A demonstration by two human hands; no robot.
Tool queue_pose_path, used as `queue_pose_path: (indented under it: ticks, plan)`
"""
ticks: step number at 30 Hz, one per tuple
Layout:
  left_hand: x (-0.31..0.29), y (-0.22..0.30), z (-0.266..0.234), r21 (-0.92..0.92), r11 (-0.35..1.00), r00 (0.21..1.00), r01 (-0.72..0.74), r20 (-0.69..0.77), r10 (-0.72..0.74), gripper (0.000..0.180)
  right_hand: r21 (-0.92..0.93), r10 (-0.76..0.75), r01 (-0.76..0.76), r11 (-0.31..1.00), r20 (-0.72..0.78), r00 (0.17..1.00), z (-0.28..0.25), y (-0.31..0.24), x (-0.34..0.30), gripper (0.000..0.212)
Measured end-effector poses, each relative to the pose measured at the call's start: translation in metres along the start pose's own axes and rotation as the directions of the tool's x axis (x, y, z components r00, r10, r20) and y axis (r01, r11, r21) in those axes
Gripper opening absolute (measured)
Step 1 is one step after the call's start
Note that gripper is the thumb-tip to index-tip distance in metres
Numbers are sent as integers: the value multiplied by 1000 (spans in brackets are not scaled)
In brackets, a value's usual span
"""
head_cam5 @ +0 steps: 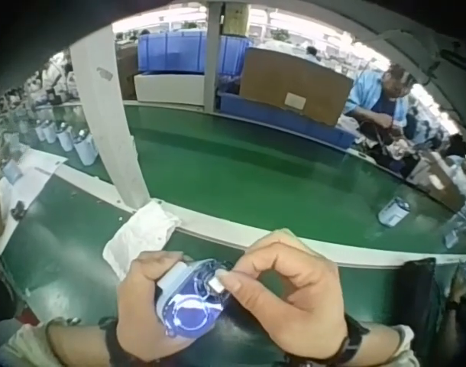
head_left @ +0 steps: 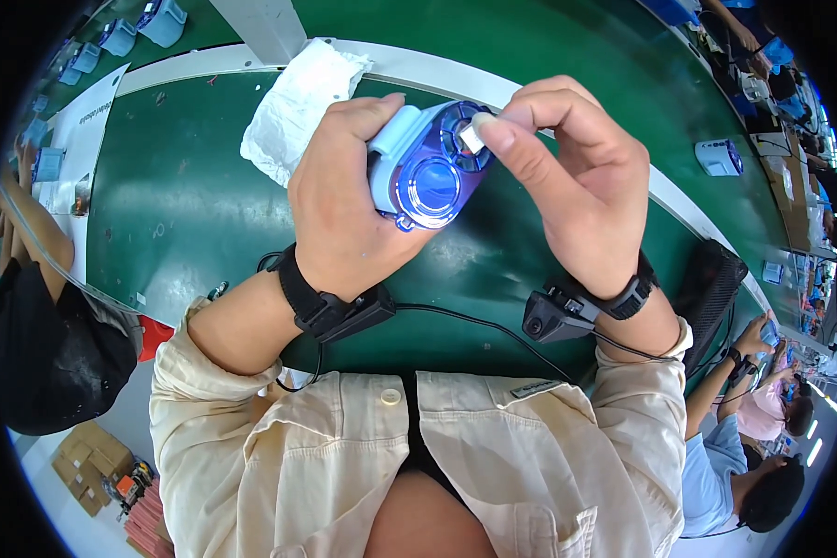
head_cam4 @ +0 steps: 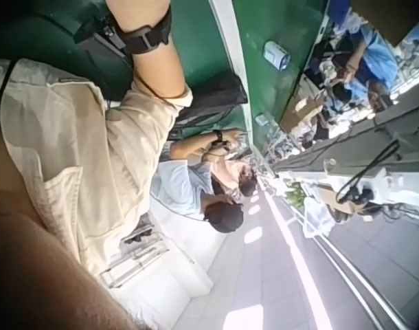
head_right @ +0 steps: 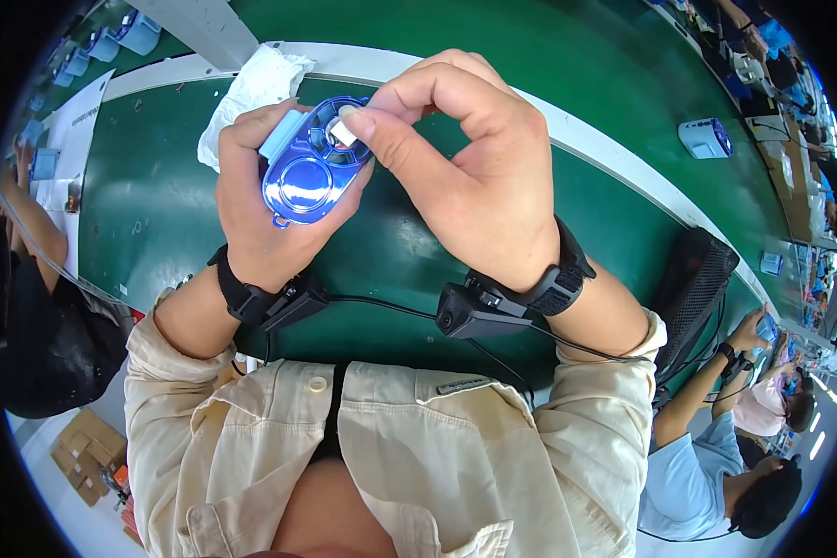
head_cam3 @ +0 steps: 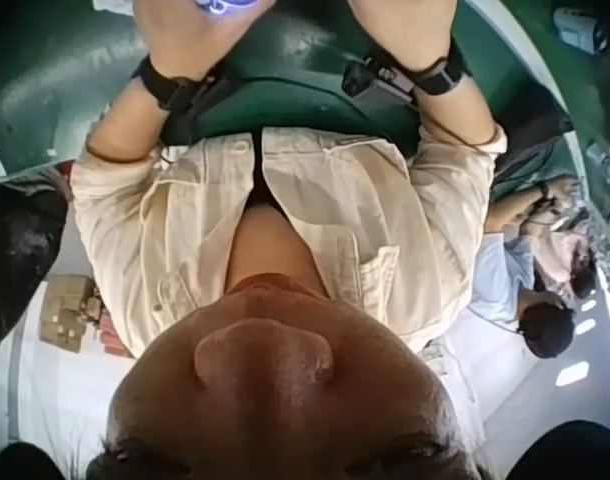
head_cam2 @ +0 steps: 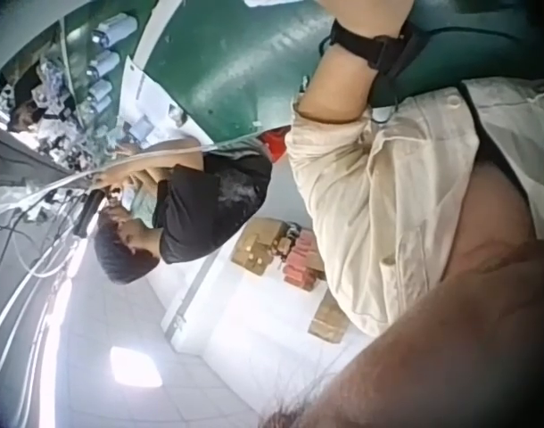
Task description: Assembling small blue electronic components on an industrial production line.
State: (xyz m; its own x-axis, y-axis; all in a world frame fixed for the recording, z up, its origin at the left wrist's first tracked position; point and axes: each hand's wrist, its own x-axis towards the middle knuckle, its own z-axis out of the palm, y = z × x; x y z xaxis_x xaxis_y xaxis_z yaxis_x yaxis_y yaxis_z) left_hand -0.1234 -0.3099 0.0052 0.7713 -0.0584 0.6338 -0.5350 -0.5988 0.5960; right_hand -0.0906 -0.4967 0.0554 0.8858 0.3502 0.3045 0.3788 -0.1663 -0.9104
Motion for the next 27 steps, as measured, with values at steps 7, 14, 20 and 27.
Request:
queue_pose_path:
  ticks: [7, 14, 20, 27]
  plan:
    - [1, -3, 1, 38, 999, 1000, -9, -6, 9, 68, -76, -124, 119, 990, -61, 990, 7, 10, 0, 5]
    - [2, -4, 1, 49, 999, 1000, -24, -9, 25, 68, -331, -372, 329, 884, -74, 925, 11, 10, 0, 8]
    - [2, -1, 1, 92, 996, 1000, 21, 9, -22, 68, -399, -257, 229, 888, -15, 966, 5, 2, -1, 14]
    - [2, -4, 1, -46, 998, 999, -31, 38, 33, 71, 544, 146, -343, 766, 372, 917, 2, 17, 16, 40]
